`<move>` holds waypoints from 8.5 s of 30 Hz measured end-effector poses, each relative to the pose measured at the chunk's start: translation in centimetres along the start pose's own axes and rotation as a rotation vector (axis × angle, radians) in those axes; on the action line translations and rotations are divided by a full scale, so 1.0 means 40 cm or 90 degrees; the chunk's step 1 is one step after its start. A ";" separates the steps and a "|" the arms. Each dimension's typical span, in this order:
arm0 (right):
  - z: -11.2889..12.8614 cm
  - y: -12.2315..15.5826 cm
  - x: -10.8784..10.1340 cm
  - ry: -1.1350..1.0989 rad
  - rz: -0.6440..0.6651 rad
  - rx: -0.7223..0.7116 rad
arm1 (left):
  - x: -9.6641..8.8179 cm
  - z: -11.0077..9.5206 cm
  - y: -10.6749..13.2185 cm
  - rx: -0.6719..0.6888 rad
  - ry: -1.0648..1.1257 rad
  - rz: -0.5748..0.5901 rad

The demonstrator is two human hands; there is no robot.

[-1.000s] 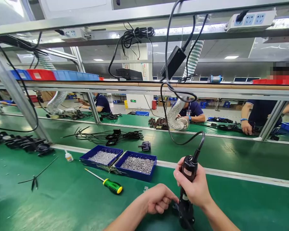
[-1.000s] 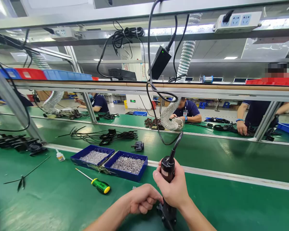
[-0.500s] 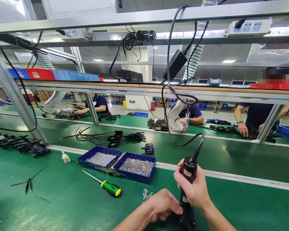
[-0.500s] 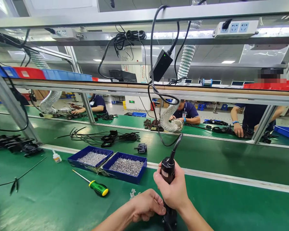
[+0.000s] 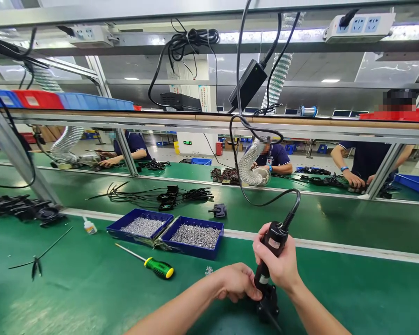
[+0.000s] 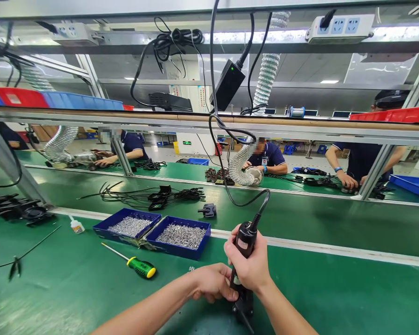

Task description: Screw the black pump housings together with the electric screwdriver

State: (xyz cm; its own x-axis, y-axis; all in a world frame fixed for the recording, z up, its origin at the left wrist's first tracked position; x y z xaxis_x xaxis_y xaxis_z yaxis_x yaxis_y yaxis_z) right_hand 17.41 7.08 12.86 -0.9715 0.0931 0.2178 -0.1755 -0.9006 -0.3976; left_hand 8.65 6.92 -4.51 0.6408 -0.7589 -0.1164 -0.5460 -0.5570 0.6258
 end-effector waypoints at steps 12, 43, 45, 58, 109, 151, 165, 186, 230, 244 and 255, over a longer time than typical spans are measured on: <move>-0.002 0.006 0.066 -0.096 0.263 0.105 | 0.042 0.006 -0.034 0.026 0.042 0.065; 0.005 -0.006 0.029 0.046 0.038 0.032 | 0.022 0.056 -0.083 0.008 0.151 -0.069; 0.003 -0.004 0.030 0.072 0.044 0.034 | 0.020 0.040 -0.083 0.058 0.125 -0.064; 0.084 0.018 0.015 0.473 -0.048 -0.108 | -0.314 0.078 0.140 0.178 -0.331 -0.603; 0.085 0.031 0.013 0.090 -0.071 -0.107 | 0.040 0.081 0.041 0.065 0.377 -0.198; 0.071 0.022 0.024 -0.054 0.041 -0.020 | 0.035 0.018 0.067 0.448 0.207 -0.166; 0.017 0.083 0.078 0.035 0.124 -0.006 | 0.058 -0.055 0.119 0.573 0.284 -0.172; 0.011 0.074 0.060 0.078 0.037 -0.007 | 0.071 -0.037 0.092 0.533 0.316 -0.162; -0.004 -0.028 -0.016 0.042 -0.015 0.024 | 0.013 0.045 0.059 0.387 0.206 -0.173; 0.074 0.012 0.005 -0.070 0.049 -0.005 | -0.036 0.038 0.058 0.415 0.190 -0.209; 0.003 0.027 0.025 0.038 0.053 0.009 | -0.027 0.006 0.078 0.457 0.247 -0.172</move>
State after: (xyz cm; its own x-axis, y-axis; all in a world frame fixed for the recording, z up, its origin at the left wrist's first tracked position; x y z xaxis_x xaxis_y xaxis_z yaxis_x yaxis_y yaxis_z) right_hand 16.28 6.16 12.77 -0.9906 0.0424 0.1301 -0.0914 -0.9124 -0.3990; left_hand 6.13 5.91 -2.60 0.8659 -0.4732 0.1621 -0.4733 -0.8800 -0.0403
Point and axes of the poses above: each hand's wrist, its own y-axis away from the middle knuckle, its own x-axis out of the palm, z = x × y, the point moved 10 cm from there along -y, towards the middle knuckle, and after that the axes turned 7 degrees about -z, right-handed, at the moved point
